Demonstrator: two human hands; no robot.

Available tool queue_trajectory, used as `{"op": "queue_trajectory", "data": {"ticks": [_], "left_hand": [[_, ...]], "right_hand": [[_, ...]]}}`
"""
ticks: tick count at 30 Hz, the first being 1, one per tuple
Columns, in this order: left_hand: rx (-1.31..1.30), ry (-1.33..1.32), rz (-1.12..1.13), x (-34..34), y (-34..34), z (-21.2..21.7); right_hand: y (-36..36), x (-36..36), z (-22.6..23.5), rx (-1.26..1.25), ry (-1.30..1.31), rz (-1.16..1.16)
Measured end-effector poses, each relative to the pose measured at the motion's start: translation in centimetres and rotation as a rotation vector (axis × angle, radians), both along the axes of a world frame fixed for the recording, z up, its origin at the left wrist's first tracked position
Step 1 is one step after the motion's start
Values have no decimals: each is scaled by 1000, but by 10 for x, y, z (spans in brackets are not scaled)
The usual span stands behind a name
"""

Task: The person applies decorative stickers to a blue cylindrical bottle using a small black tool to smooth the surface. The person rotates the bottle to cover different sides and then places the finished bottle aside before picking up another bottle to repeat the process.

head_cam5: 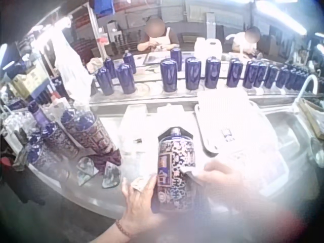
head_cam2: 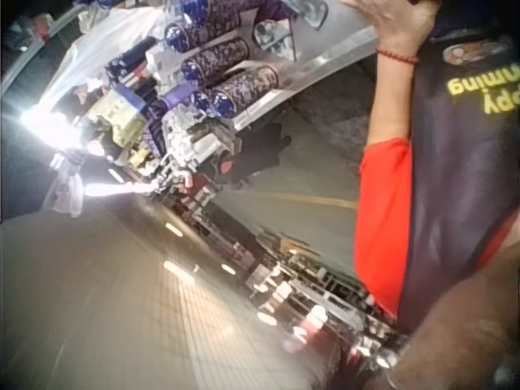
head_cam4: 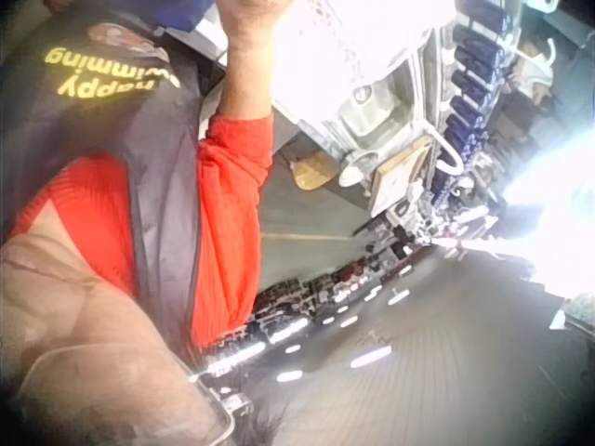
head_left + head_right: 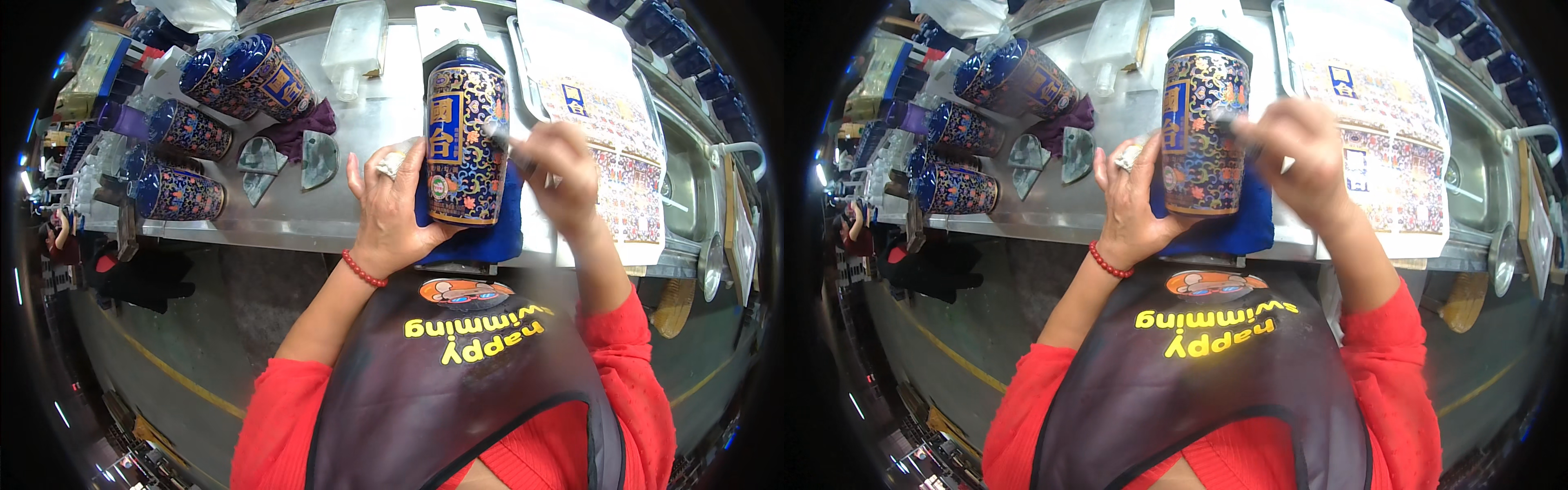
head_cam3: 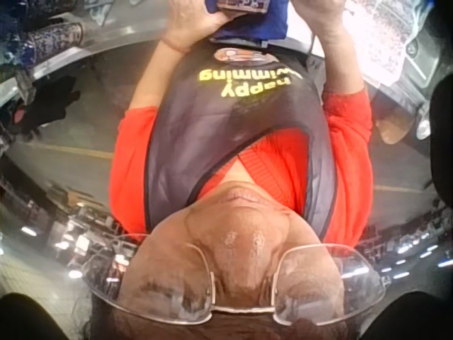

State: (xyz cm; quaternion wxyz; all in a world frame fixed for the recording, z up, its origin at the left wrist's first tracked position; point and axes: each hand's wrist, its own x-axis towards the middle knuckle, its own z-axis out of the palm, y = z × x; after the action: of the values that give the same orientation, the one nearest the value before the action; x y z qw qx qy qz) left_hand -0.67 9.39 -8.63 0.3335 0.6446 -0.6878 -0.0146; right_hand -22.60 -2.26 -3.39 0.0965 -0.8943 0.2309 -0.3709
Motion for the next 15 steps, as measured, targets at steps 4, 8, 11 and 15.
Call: {"op": "queue_trajectory", "data": {"ticks": [4, 8, 11, 15], "left_hand": [[2, -88, 21, 2, 3, 2], [-77, -85, 20, 1, 3, 3], [-29, 17, -17, 3, -2, 4], [-26, -82, -21, 3, 0, 14]], "right_hand": [[8, -6, 5, 398, 30, 690], [6, -2, -3, 153, -173, -63], [15, -2, 10, 112, 25, 567], [2, 11, 19, 1055, -233, 97]]}}
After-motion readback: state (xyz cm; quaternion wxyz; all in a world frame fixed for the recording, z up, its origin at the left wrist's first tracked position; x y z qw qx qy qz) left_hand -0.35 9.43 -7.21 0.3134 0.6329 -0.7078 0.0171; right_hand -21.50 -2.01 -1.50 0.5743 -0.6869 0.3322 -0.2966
